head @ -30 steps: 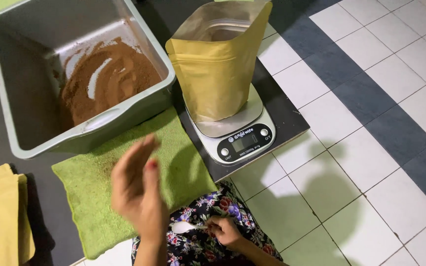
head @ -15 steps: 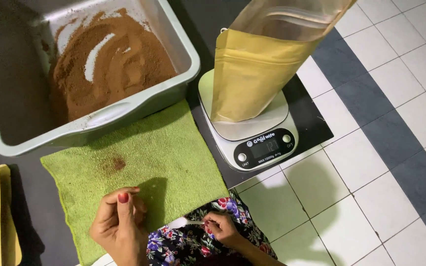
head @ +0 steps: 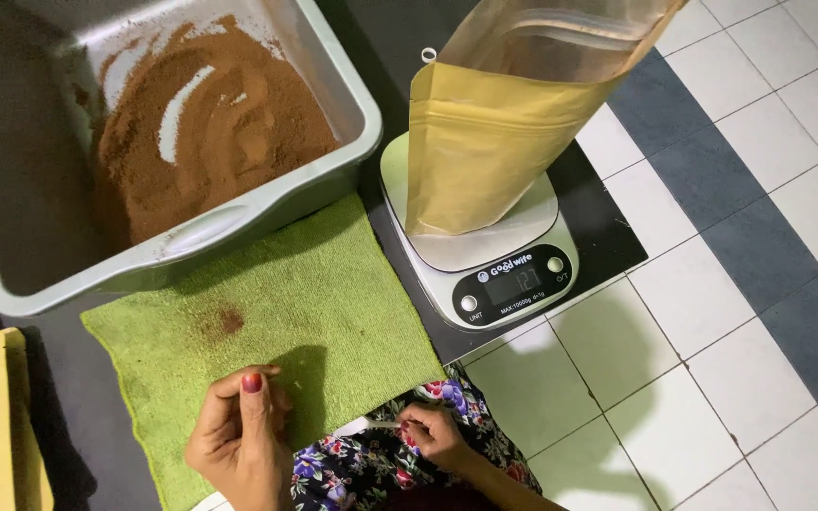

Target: Scooping coffee grounds from a container into a paper bag and weighing it on a digital scale.

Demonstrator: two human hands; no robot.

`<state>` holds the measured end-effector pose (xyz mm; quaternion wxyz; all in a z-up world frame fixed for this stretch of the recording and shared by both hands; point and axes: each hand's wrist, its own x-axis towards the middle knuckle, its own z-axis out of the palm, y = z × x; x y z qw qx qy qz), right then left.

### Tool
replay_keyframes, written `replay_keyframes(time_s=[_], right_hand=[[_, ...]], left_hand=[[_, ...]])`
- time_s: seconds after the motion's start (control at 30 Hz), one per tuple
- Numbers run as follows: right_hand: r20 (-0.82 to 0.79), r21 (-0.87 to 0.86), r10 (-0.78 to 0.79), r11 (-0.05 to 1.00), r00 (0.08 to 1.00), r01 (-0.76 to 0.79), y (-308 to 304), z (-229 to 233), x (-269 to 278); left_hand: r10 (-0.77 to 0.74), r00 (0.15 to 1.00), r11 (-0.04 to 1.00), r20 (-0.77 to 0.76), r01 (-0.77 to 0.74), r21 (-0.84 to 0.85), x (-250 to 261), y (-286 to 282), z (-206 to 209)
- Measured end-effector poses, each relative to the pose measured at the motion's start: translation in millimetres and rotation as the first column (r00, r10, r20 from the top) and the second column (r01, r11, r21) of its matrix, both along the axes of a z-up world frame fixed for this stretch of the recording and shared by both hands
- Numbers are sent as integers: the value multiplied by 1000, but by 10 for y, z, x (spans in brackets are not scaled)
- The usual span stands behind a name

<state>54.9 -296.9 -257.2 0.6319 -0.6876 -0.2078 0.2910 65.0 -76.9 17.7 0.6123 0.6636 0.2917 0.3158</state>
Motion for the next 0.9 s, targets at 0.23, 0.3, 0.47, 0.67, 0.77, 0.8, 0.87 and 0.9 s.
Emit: replay_keyframes(time_s=[0.23, 0.3, 0.47, 0.67, 0.77, 0.8, 0.87, 0.9], right_hand=[[-10, 48, 104, 994, 995, -103, -326, 308, 70], [-159, -71, 133, 987, 978, -146, -561, 429, 158], [145, 16, 33, 999, 989, -36, -981, 1088, 630], [603, -114, -140, 959, 786, 259, -64, 3608, 1202], [912, -130, 29, 967, 410, 221, 910, 4430, 1310], [966, -150, 109, 975, 234, 165, 1216, 4604, 1429], [981, -167, 145, 969, 127, 183, 1732, 4539, 1842], [984, -179, 178, 961, 25, 211, 1988, 4508, 2051]], left_hand=[[6, 999, 1000, 54, -8, 24, 22, 39, -10], [-53, 993, 997, 107, 59, -54, 19, 70, -30], [-78, 964, 994, 254, 96, -60, 60, 141, -324], [-119, 929, 987, 349, 150, -61, 104, 150, -306], [-130, 910, 982, 393, 173, -75, 114, 134, -302], [-141, 900, 977, 412, 194, -88, 122, 134, -287], [-139, 894, 977, 427, 194, -87, 108, 131, -261], [-148, 887, 975, 438, 204, -84, 112, 130, -249]])
